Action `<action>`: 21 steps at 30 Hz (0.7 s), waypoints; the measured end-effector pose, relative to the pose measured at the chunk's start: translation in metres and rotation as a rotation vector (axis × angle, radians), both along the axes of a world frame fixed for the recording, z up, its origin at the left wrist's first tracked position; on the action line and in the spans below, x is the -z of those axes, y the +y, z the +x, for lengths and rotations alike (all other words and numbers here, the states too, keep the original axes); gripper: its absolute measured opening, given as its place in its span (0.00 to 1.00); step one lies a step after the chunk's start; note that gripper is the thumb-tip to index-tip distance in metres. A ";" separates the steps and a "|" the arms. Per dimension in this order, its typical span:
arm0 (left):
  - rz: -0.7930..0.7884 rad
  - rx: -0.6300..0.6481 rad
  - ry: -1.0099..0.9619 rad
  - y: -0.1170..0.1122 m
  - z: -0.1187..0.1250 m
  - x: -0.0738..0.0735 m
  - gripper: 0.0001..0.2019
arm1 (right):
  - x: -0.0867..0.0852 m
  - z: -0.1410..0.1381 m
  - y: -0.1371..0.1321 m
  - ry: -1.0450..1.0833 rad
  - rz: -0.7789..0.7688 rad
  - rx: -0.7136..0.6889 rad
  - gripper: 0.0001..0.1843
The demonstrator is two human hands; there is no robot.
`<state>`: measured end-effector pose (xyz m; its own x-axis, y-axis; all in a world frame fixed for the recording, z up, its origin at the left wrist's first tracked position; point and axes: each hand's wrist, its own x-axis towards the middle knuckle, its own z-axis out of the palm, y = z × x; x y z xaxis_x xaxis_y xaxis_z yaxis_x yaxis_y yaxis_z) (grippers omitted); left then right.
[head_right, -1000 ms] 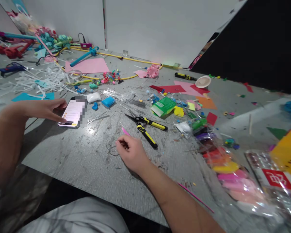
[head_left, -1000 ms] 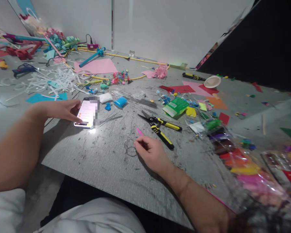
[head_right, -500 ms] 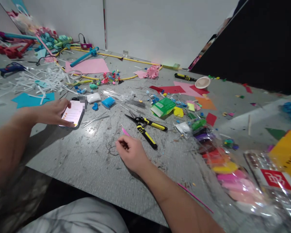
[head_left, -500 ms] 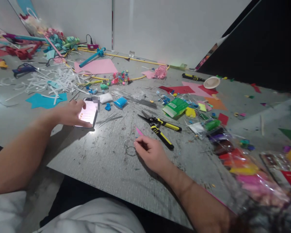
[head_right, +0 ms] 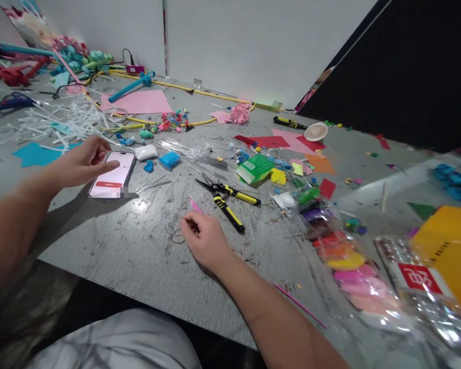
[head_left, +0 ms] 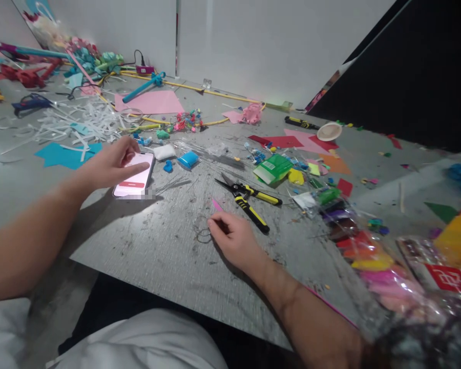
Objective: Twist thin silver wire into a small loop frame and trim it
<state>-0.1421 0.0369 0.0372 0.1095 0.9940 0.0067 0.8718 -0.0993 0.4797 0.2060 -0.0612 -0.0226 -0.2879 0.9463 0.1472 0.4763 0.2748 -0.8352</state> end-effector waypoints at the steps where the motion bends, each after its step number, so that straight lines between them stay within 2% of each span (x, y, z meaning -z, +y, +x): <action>1: 0.070 0.081 -0.022 -0.005 0.008 -0.002 0.24 | 0.000 0.000 0.000 -0.018 0.030 0.003 0.12; 2: 0.125 0.145 -0.039 -0.011 0.017 -0.004 0.19 | 0.000 -0.001 -0.001 -0.036 0.060 0.007 0.12; 3: 0.117 0.223 -0.050 -0.019 0.029 -0.005 0.16 | -0.001 -0.001 -0.002 -0.050 0.085 0.009 0.13; 4: 0.125 0.277 -0.096 -0.029 0.043 -0.006 0.16 | -0.001 -0.001 -0.003 -0.061 0.105 0.010 0.12; 6: 0.025 0.407 -0.224 -0.050 0.073 -0.004 0.19 | -0.003 0.000 -0.004 -0.068 0.130 0.012 0.12; 8: -0.135 0.478 -0.317 -0.070 0.103 0.001 0.24 | -0.005 0.001 -0.005 -0.068 0.150 0.009 0.11; 11: -0.299 0.519 -0.425 -0.085 0.135 0.015 0.19 | -0.008 0.003 -0.006 -0.061 0.192 -0.005 0.11; 14: -0.268 0.520 -0.502 -0.082 0.148 0.031 0.13 | -0.008 0.005 -0.005 -0.048 0.231 -0.016 0.12; 17: -0.334 0.486 -0.710 -0.074 0.149 0.047 0.15 | -0.004 0.006 -0.003 -0.038 0.231 -0.016 0.13; 21: -0.343 0.407 -0.781 -0.070 0.147 0.058 0.19 | -0.005 0.012 0.005 -0.127 0.258 -0.015 0.16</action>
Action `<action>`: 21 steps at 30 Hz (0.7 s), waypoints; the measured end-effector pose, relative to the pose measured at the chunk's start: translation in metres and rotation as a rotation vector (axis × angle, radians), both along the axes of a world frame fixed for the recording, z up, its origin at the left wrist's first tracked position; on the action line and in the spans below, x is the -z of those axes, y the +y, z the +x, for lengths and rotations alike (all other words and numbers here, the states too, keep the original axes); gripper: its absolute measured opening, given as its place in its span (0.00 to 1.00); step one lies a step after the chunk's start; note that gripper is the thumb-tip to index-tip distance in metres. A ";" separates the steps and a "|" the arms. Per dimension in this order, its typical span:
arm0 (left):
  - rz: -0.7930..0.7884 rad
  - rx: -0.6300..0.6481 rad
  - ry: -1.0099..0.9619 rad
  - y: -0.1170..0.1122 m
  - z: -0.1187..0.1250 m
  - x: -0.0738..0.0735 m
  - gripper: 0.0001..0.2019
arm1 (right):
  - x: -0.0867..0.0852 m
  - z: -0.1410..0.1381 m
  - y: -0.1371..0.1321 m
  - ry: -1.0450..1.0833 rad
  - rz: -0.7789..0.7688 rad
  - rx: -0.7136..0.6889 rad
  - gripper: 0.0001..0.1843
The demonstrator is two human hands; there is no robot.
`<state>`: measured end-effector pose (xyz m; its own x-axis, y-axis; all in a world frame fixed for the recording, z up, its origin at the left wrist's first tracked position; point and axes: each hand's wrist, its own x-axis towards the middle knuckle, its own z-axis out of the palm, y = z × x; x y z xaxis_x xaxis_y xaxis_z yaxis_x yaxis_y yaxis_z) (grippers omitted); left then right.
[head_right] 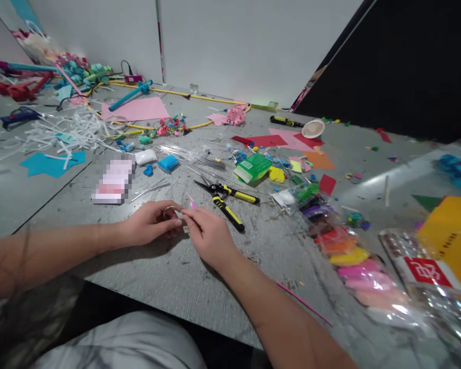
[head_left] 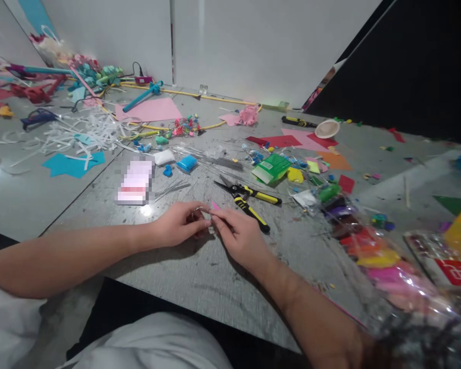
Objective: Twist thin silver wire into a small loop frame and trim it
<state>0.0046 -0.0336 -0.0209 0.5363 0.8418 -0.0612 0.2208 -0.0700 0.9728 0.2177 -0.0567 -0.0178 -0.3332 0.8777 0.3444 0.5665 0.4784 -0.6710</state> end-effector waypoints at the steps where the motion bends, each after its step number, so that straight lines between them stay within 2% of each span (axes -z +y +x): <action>1: -0.026 -0.032 -0.023 0.000 0.000 0.000 0.21 | -0.002 0.004 0.003 -0.067 0.030 0.033 0.17; 4: -0.137 -0.129 -0.124 -0.001 -0.001 -0.006 0.23 | -0.009 0.022 0.015 -0.438 0.118 0.252 0.25; 6: -0.204 -0.159 -0.174 -0.001 -0.002 -0.012 0.23 | -0.011 0.037 0.025 -0.683 0.057 0.379 0.37; 8: -0.243 -0.169 -0.196 -0.001 -0.003 -0.015 0.22 | -0.011 0.052 0.033 -0.809 -0.027 0.400 0.42; 11: -0.247 -0.161 -0.212 -0.002 -0.003 -0.014 0.20 | -0.010 0.068 0.045 -0.838 -0.077 0.305 0.40; 14: -0.233 -0.136 -0.232 -0.004 -0.003 -0.010 0.19 | -0.014 0.073 0.050 -0.839 -0.055 0.242 0.32; 19: -0.131 -0.126 -0.241 -0.006 -0.006 -0.012 0.17 | -0.023 0.062 0.046 -0.930 -0.088 0.336 0.19; 21: -0.033 -0.129 -0.256 -0.006 -0.008 -0.015 0.14 | -0.023 0.057 0.044 -0.927 -0.048 0.382 0.18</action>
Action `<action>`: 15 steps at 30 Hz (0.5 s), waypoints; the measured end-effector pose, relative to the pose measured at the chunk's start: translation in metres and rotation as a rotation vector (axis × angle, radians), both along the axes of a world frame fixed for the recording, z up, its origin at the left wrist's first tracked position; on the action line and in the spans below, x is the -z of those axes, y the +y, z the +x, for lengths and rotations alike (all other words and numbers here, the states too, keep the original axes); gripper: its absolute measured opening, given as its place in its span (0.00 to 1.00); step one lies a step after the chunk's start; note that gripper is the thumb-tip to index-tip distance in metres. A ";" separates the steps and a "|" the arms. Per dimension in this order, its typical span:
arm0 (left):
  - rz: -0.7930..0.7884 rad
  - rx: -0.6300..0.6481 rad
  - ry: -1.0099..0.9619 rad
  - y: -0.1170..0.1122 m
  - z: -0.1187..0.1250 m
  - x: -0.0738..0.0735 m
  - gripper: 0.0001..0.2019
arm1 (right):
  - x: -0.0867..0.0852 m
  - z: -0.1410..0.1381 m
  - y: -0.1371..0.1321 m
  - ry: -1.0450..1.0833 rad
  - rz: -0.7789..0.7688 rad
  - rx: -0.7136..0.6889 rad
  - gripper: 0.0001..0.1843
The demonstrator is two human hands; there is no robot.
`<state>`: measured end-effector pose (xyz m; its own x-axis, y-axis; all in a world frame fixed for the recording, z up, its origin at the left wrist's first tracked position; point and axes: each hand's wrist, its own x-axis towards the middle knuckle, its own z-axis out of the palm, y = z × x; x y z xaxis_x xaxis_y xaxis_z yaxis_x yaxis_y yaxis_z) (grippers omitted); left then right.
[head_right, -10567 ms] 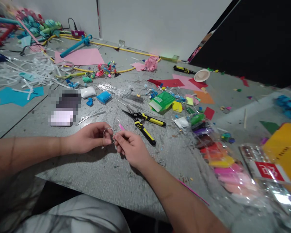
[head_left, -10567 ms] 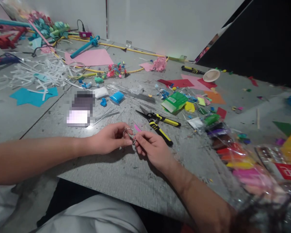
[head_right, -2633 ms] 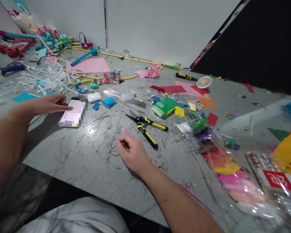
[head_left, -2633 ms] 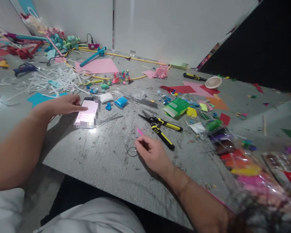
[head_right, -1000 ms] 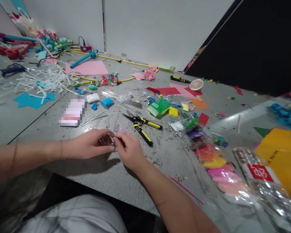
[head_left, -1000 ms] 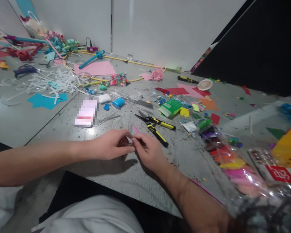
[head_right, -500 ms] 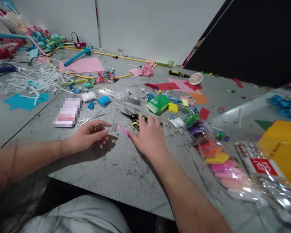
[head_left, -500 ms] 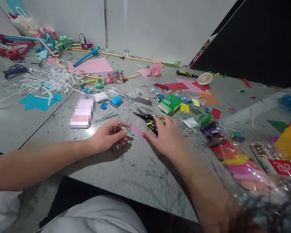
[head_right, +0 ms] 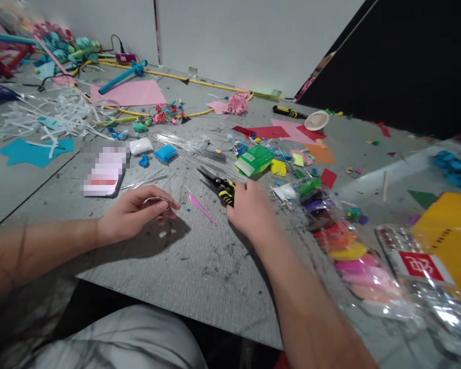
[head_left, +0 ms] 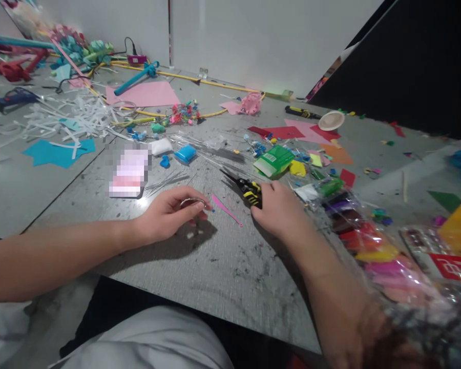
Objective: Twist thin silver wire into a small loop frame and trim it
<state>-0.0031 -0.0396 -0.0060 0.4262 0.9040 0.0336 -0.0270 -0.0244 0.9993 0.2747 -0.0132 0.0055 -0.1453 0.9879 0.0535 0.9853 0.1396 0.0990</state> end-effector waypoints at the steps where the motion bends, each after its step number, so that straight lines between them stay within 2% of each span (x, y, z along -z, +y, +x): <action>1: 0.048 -0.012 -0.016 0.000 -0.001 -0.001 0.13 | 0.001 -0.002 -0.001 0.015 0.042 0.001 0.20; 5: 0.167 -0.068 -0.097 0.002 -0.001 -0.004 0.10 | 0.003 -0.007 -0.008 0.179 0.244 -0.025 0.29; 8: 0.206 -0.101 -0.122 0.002 -0.002 -0.006 0.10 | 0.005 -0.007 -0.015 0.263 0.320 -0.080 0.34; 13: 0.223 -0.154 -0.169 0.000 -0.002 -0.010 0.11 | 0.007 -0.006 -0.022 0.307 0.545 -0.255 0.48; 15: 0.225 -0.179 -0.196 -0.002 -0.002 -0.011 0.11 | 0.007 -0.007 -0.025 0.342 0.573 -0.330 0.47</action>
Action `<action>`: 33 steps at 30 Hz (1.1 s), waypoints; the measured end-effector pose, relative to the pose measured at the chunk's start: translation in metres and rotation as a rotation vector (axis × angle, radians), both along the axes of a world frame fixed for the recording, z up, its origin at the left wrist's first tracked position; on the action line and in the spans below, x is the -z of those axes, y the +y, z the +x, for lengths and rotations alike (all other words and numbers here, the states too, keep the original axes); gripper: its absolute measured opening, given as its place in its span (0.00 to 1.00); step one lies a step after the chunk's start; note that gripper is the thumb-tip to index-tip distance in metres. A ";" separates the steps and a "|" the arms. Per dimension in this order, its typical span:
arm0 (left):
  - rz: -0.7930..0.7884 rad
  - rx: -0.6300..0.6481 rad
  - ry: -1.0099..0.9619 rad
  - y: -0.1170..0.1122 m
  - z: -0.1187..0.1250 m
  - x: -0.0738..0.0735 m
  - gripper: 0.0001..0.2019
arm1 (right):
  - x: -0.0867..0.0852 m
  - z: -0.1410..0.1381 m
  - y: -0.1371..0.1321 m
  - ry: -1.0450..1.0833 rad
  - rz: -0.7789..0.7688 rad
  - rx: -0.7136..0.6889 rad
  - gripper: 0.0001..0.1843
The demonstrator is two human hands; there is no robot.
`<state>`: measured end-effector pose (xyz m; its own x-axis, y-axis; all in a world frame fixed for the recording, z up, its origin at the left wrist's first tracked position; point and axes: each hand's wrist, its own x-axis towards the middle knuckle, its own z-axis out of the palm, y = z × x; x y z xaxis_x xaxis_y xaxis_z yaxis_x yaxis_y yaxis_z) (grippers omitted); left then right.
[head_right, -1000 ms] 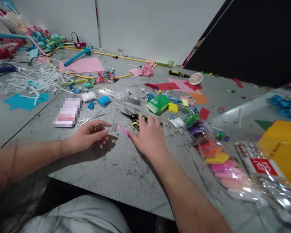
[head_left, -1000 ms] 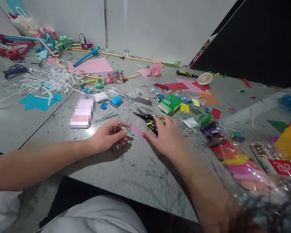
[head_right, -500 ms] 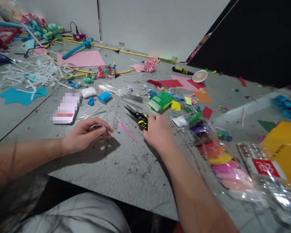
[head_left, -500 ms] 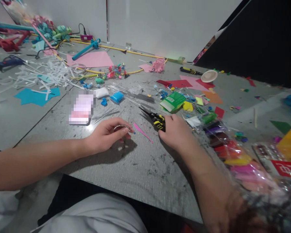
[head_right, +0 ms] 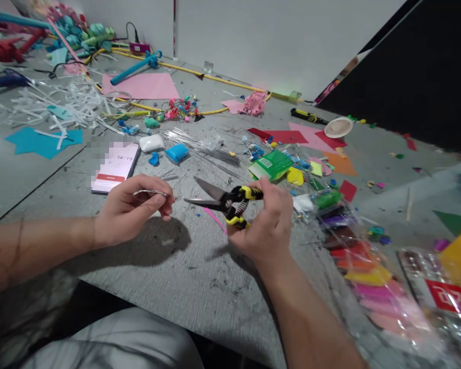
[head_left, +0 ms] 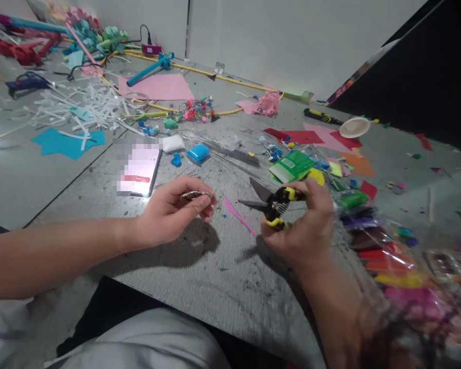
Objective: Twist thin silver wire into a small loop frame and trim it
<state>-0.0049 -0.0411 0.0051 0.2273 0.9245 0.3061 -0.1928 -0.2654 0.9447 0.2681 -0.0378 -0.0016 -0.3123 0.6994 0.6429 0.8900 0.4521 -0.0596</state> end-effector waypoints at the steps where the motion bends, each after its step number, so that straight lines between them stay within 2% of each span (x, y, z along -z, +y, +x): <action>1: -0.003 -0.009 -0.013 -0.001 0.000 0.000 0.10 | 0.000 -0.001 -0.002 -0.002 0.001 -0.021 0.44; 5: -0.042 -0.023 -0.016 -0.004 0.001 -0.002 0.11 | -0.001 -0.005 -0.008 -0.069 -0.139 0.018 0.34; 8: -0.051 -0.025 -0.006 -0.004 0.002 -0.004 0.12 | 0.000 -0.009 -0.011 -0.074 -0.230 -0.022 0.31; 11: -0.046 -0.029 -0.028 -0.005 0.003 -0.004 0.12 | 0.002 -0.013 -0.012 -0.064 -0.158 -0.118 0.33; 14: -0.060 -0.020 -0.084 -0.005 0.004 -0.005 0.12 | 0.006 -0.015 -0.011 -0.103 -0.082 -0.146 0.33; 18: -0.136 -0.034 -0.113 -0.007 0.006 -0.004 0.15 | 0.011 -0.015 -0.005 -0.138 0.177 -0.196 0.33; 20: -0.160 -0.065 -0.111 -0.008 0.006 -0.004 0.15 | 0.012 -0.015 -0.004 -0.139 0.246 -0.194 0.32; 23: -0.178 -0.113 -0.101 -0.008 0.007 -0.004 0.15 | 0.011 -0.018 -0.004 -0.161 0.256 -0.160 0.28; 28: -0.237 -0.115 -0.041 -0.006 0.006 -0.006 0.18 | 0.011 -0.022 -0.004 -0.255 0.281 -0.076 0.22; 33: -0.325 -0.155 0.065 -0.002 0.003 -0.006 0.16 | 0.014 -0.020 -0.002 -0.299 0.214 -0.065 0.19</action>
<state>-0.0020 -0.0435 0.0116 0.0859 0.9961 -0.0194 -0.1103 0.0288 0.9935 0.2476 -0.0402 -0.0152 -0.5476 0.5317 0.6461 0.8228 0.4826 0.3001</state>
